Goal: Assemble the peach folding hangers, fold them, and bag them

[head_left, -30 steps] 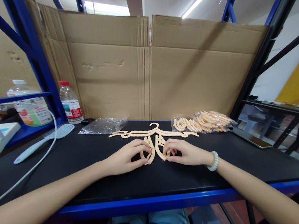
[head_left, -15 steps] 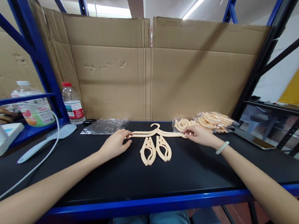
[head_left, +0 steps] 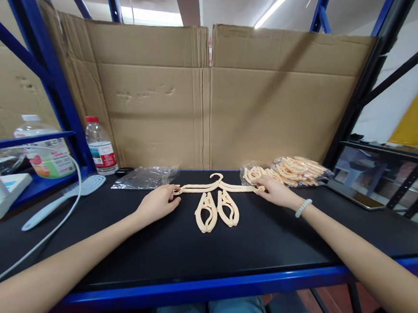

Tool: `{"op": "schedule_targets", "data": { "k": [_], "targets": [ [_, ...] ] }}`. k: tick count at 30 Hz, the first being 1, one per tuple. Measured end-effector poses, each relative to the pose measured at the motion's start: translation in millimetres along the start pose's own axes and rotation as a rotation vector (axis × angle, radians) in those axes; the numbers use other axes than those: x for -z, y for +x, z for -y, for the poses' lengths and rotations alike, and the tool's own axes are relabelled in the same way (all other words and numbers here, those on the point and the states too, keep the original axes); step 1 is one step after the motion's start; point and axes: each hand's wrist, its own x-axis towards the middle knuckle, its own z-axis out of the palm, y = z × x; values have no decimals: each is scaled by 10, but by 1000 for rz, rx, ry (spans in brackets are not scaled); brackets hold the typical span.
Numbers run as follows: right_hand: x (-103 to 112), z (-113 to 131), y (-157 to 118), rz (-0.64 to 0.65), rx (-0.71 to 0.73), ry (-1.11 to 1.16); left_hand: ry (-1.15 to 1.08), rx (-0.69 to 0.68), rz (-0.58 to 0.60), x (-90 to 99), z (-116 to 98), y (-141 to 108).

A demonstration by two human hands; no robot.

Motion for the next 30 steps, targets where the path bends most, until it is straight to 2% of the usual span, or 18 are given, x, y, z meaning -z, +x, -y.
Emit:
{"op": "schedule_targets", "data": {
  "k": [6, 13, 30],
  "targets": [
    [-49, 7, -4, -2, 49, 0, -55, 7, 8, -18, 12, 3],
    [-80, 66, -5, 19, 33, 0, -92, -31, -12, -41, 5, 4],
    [-128, 159, 31, -99, 37, 63, -105, -109, 30, -38, -149, -92]
  ]
}}
